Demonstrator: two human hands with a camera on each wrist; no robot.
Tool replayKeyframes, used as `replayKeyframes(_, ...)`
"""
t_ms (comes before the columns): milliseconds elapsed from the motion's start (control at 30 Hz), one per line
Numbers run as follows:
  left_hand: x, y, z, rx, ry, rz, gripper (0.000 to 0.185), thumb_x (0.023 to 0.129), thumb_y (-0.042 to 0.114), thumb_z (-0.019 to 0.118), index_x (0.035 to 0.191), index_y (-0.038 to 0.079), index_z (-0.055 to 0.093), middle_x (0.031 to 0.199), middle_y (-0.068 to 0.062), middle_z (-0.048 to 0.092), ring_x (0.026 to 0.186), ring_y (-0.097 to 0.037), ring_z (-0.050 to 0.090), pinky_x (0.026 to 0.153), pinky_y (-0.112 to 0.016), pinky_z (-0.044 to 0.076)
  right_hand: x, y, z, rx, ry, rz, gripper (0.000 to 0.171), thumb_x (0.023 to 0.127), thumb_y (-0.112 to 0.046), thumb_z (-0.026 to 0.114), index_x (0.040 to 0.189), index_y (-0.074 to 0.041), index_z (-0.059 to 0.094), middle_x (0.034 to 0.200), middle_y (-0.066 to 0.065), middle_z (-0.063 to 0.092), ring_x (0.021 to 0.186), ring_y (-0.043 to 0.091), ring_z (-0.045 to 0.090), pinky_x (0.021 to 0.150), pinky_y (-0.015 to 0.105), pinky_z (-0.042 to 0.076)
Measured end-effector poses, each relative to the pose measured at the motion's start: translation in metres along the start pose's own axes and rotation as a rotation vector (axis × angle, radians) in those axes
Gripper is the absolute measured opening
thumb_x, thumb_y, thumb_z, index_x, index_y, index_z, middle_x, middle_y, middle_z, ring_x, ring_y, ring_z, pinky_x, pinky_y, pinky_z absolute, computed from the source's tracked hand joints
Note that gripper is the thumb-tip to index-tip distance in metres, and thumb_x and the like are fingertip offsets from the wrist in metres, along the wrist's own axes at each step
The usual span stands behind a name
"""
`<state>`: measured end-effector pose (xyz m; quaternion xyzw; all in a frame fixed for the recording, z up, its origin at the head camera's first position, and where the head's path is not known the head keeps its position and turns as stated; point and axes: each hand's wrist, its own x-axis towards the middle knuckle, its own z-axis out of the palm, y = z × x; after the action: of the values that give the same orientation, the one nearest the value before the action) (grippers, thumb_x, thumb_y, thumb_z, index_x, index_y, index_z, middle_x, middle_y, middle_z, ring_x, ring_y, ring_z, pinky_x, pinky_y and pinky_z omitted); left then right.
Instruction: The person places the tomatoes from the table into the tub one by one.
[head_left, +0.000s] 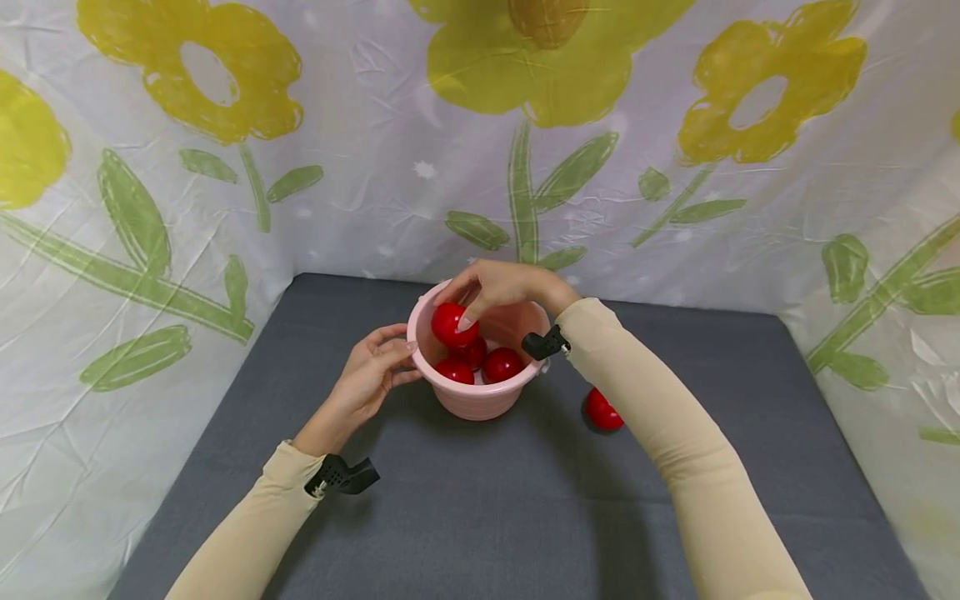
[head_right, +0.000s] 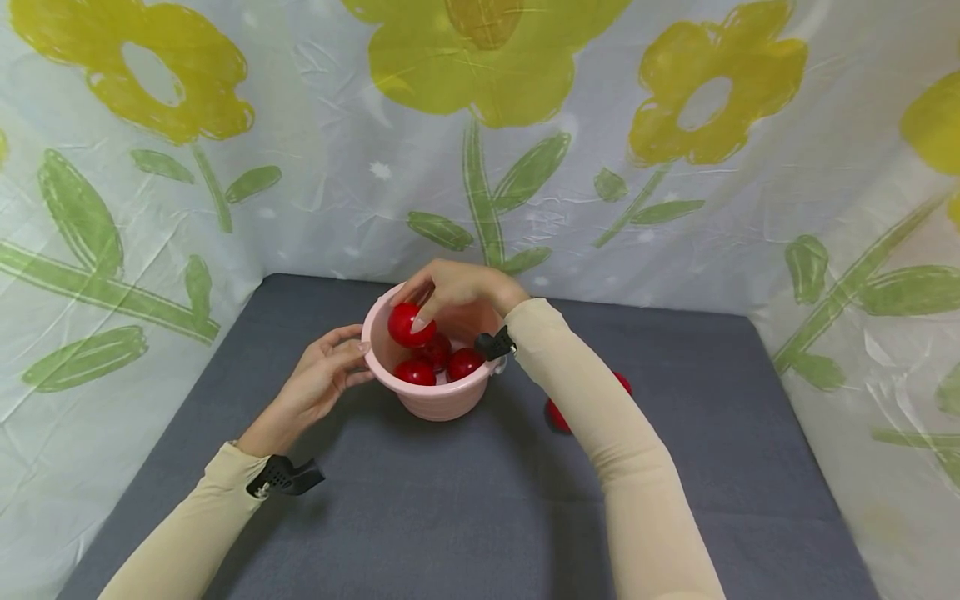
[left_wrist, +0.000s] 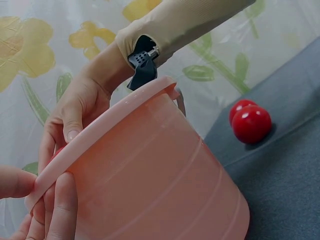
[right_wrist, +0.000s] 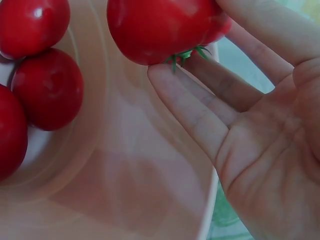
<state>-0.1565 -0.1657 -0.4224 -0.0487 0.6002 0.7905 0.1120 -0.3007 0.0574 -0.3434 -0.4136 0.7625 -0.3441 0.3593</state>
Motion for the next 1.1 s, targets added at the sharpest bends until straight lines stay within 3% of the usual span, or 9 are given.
replayKeyframes(400,0.001,-0.001,-0.001,-0.001,0.001,-0.004,0.049,0.097,0.006,0.059,0.139,0.003,0.033,0.094,0.001,0.066,0.076,-0.008,0.066,0.071,-0.025,0.063,0.006,0.005,0.005,-0.036,-0.033,0.026,0.051,0.086,-0.016,0.075,0.135,-0.014,0.061,0.134,0.007,0.065,0.120,0.021,0.061,0.101,0.033,0.055)
replayKeyframes(667,0.001,0.000,0.000,-0.029,-0.009,0.001,0.045,0.097,0.005,0.060,0.135,0.006,0.035,0.092,0.002,0.067,0.074,-0.008,0.066,0.069,-0.024,0.063,-0.002,-0.005,0.002,-0.075,0.071,0.031,0.042,0.088,-0.016,0.072,0.130,-0.013,0.065,0.129,0.006,0.068,0.118,0.021,0.062,0.100,0.035,0.056)
replayKeyframes(1100,0.000,-0.001,0.001,-0.031,-0.029,0.020,0.044,0.097,0.004,0.058,0.135,0.005,0.035,0.091,0.005,0.067,0.075,-0.008,0.066,0.068,-0.023,0.062,-0.020,-0.002,-0.010,-0.003,0.148,-0.054,0.043,0.087,-0.010,0.074,0.128,0.000,0.064,0.128,0.022,0.065,0.121,0.037,0.061,0.105,0.037,0.053)
